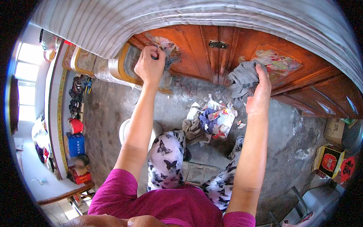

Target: The person scrubs a wooden cabinet with a steel wool pad and a cloth, repeatedly dipping the pad into a bucket of water. They lift a striped sheet covering the cabinet to access the surface and continue scrubbing different areas.

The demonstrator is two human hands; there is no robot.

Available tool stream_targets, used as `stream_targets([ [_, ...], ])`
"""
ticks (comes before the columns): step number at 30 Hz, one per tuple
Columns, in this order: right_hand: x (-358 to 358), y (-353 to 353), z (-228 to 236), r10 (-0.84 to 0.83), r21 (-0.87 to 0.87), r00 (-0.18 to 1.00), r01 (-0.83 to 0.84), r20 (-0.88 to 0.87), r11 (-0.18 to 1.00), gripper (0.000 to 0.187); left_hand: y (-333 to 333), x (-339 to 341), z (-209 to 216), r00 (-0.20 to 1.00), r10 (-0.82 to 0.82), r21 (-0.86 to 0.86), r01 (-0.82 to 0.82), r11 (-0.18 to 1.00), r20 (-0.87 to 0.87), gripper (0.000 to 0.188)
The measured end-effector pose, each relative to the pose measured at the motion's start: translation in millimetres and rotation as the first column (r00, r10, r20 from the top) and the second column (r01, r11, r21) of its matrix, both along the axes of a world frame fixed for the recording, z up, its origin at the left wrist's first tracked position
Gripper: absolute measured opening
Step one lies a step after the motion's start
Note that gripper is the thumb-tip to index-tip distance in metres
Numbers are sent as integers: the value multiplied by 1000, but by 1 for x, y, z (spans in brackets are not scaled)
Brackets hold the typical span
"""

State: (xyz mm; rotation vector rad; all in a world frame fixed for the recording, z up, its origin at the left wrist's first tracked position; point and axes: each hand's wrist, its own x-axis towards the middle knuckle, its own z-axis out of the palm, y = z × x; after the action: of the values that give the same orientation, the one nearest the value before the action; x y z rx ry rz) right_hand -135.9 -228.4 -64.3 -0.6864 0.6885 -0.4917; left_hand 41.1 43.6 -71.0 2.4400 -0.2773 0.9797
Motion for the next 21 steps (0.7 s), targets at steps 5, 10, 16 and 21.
stream_targets([
  [5,-2,-8,-9,21,-16,1000,-20,15,1000,38,-8,-1,7,996,28,-86,-35,996,-85,11],
  [10,-1,-1,0,-16,-13,1000,16,-24,1000,37,24,5,-4,972,82,-266,-141,954,-220,17],
  [16,-2,-4,-7,-8,-39,1000,8,-8,999,41,59,-22,-30,865,69,22,-67,998,-497,18],
  [21,-1,1,5,-3,1,1000,3,17,1000,33,36,-23,1,984,-86,-19,84,996,-156,9],
])
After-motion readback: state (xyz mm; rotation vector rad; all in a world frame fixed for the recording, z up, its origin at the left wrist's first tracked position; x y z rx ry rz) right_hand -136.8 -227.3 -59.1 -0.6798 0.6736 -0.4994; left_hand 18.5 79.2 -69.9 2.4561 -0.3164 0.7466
